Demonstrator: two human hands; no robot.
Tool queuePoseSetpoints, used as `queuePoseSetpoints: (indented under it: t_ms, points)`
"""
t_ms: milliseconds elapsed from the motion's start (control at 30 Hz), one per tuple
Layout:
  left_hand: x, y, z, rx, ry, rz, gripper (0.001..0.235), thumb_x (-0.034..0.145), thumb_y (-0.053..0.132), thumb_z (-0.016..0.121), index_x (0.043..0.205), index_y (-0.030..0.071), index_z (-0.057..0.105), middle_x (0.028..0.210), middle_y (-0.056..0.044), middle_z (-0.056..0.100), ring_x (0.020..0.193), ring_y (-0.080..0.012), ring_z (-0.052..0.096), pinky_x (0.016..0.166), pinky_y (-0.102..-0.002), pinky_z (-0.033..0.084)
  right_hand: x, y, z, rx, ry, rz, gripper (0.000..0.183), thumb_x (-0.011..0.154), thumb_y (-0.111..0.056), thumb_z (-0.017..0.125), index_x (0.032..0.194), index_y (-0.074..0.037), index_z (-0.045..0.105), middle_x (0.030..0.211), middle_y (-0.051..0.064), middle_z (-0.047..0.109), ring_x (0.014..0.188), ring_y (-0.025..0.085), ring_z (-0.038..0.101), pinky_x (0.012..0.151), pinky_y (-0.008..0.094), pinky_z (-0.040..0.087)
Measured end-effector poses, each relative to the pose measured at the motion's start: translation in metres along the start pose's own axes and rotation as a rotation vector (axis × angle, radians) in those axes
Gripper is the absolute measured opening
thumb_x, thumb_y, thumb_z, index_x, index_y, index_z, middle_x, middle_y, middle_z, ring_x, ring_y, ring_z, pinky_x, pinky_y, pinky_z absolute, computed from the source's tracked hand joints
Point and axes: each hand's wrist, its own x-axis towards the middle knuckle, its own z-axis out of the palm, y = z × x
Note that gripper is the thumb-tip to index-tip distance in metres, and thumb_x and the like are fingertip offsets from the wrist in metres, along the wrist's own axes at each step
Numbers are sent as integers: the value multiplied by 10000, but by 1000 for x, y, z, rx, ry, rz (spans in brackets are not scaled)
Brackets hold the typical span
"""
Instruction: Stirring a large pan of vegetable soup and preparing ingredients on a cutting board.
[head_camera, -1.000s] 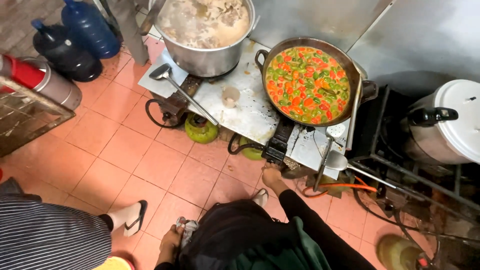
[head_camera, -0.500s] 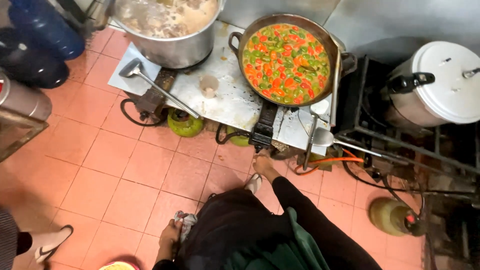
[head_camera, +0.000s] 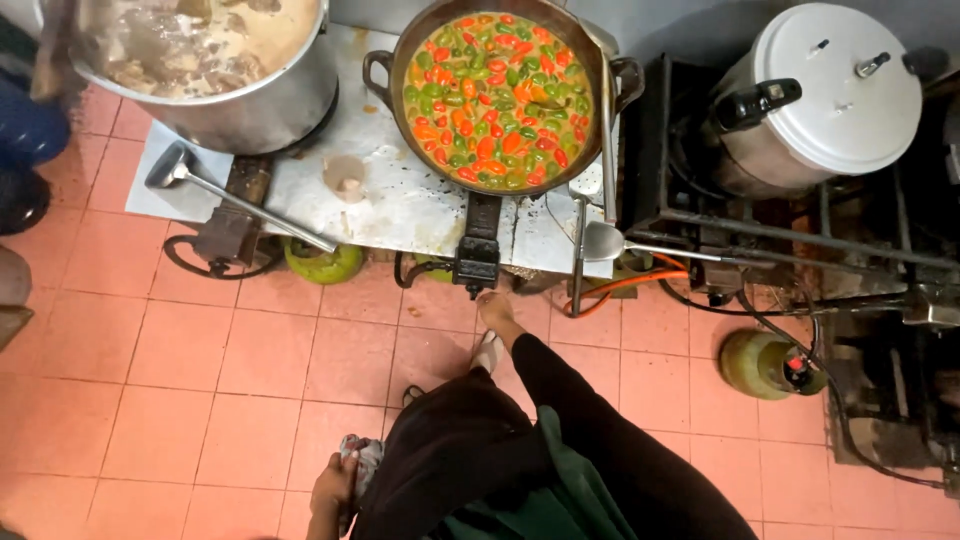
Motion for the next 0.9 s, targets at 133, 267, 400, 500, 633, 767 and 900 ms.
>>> queuePoseSetpoints:
  t_ms: [133, 267, 400, 500, 633, 767, 900]
  points:
    - [-4, 7, -3, -4, -16, -34, 590, 965, 638, 448, 1269, 169, 636, 1195, -143, 778, 1151, -376, 714, 970, -469, 559, 7, 2, 6, 27, 9, -19, 284, 908, -328, 602, 899, -130, 805, 941, 101, 779, 883, 336, 699, 804, 393, 547]
    - [-3, 3, 1, 20, -10, 7, 613, 957, 668, 424, 1273, 175, 605, 1194, -190, 762, 1134, -410, 713, 950, -488, 564, -21, -38, -26, 143, -38, 24, 364, 884, -391, 614, 922, -75, 788, 927, 115, 770, 867, 328, 685, 796, 374, 532]
    - [4, -1, 4, 47, -33, 59, 620, 955, 656, 449, 1267, 137, 579, 1188, -227, 752, 1127, -431, 713, 949, -494, 568, -30, -53, -34, 77, -51, 42, 424, 902, -439, 608, 871, -44, 758, 894, 138, 753, 844, 351, 681, 797, 407, 532]
    - [3, -1, 4, 40, -20, 74, 594, 949, 632, 465, 1239, 127, 585, 1190, -220, 757, 1153, -433, 699, 966, -495, 560, -28, -50, -31, 87, -60, 52, 351, 907, -393, 607, 902, -69, 741, 901, 117, 745, 839, 330, 673, 797, 403, 526]
    - [1, -1, 2, 48, -26, 64, 623, 944, 657, 447, 1302, 163, 576, 1227, -194, 754, 1186, -407, 698, 984, -476, 566, -29, -53, -35, 34, -50, -16, 424, 925, -411, 572, 913, -30, 759, 937, 152, 755, 873, 364, 677, 811, 422, 533]
    - [-3, 5, -2, 45, -25, 67, 574, 939, 651, 475, 1226, 172, 611, 1189, -125, 786, 1153, -358, 726, 975, -433, 571, -17, -40, -16, 5, -45, 11, 374, 959, -367, 561, 944, -47, 754, 962, 154, 751, 890, 380, 678, 812, 442, 538]
    - [-2, 2, -2, 98, -63, 35, 624, 945, 678, 435, 1296, 178, 560, 1290, -115, 748, 1252, -357, 677, 1053, -441, 534, -6, -28, 2, 76, -64, 96, 398, 1013, -319, 518, 917, 19, 704, 908, 196, 720, 790, 372, 644, 752, 436, 518]
